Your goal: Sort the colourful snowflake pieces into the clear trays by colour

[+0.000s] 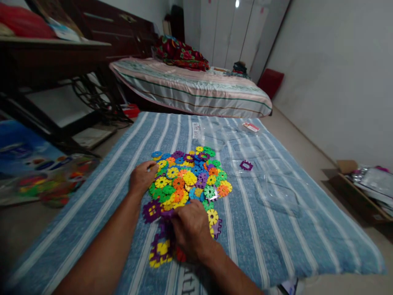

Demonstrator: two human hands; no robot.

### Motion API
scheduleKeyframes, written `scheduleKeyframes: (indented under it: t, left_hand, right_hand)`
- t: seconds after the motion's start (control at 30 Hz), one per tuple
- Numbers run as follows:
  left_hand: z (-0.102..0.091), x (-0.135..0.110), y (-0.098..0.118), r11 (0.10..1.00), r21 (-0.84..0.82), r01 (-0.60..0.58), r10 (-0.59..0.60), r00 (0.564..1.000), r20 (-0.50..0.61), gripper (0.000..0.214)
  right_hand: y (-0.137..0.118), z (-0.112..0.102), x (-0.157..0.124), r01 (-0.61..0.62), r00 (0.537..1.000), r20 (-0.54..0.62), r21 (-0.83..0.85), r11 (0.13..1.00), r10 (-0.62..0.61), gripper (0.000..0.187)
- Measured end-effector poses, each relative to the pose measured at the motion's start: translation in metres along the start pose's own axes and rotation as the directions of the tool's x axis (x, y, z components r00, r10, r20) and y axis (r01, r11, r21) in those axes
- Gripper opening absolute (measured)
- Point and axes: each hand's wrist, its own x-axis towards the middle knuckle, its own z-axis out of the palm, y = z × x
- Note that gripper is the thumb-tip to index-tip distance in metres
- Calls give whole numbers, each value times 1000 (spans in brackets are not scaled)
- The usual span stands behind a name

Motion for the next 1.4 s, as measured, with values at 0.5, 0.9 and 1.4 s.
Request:
scheduleKeyframes:
  t: [0.5, 0.9, 1.4]
  left_hand:
    - [-1, -5, 7, 1000, 10, 22, -22, 1000, 23, 24]
    - [4, -10, 10, 999, -10, 46, -46, 998, 34, 22]
    - [2, -11, 13, 999, -8, 39, -38, 999, 37, 20]
  right_hand:
    - [121, -105, 50, -294, 914, -393, -483, 825, 96, 18]
    - [25, -36, -4, 142, 987, 81, -20, 990, -140, 15]
    - [-3, -14, -31, 129, 918, 375, 33, 991, -132, 46]
